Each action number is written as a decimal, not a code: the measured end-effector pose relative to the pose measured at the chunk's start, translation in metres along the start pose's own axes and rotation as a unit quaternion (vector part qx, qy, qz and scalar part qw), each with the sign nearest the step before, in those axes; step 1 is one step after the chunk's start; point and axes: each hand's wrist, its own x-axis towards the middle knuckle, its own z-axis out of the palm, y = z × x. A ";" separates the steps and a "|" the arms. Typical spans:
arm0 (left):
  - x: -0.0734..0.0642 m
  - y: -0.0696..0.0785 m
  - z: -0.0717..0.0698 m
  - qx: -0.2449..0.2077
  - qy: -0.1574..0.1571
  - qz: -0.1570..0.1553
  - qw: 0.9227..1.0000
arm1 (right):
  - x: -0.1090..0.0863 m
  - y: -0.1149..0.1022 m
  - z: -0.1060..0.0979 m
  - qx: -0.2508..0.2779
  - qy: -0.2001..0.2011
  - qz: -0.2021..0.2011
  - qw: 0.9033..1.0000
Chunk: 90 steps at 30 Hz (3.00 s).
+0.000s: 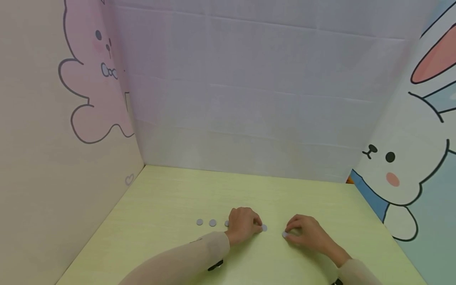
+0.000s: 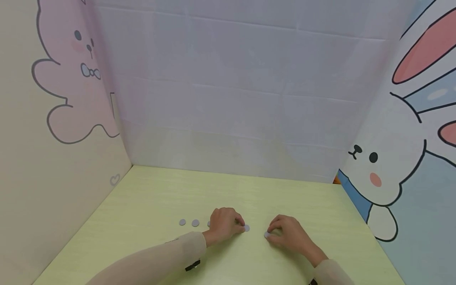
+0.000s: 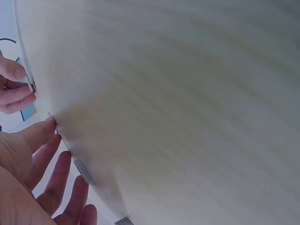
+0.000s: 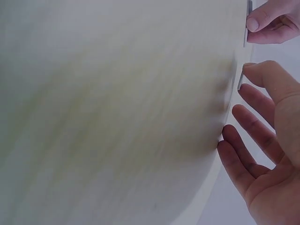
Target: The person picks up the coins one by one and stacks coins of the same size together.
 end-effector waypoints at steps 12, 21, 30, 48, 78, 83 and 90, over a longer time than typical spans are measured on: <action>0.002 -0.001 -0.001 0.013 -0.010 0.005 1.000 | 0.025 -0.008 0.019 -0.013 0.017 -0.012 1.000; 0.003 -0.002 0.000 0.017 -0.002 0.018 1.000 | 0.041 -0.019 0.024 -0.002 0.008 -0.011 1.000; 0.003 -0.002 0.002 0.020 0.010 0.022 1.000 | 0.050 -0.024 0.030 -0.008 -0.001 -0.005 1.000; 0.003 -0.002 0.002 0.013 0.010 0.014 1.000 | 0.051 -0.024 0.032 -0.003 -0.002 -0.007 1.000; 0.003 -0.003 0.004 0.022 0.011 0.020 1.000 | 0.048 -0.022 0.032 -0.004 0.003 -0.001 1.000; 0.003 -0.003 0.003 0.017 0.008 0.020 1.000 | 0.048 -0.022 0.032 -0.003 -0.003 0.007 1.000; 0.002 -0.003 0.002 0.011 0.003 0.022 1.000 | 0.048 -0.023 0.032 -0.003 0.000 0.014 1.000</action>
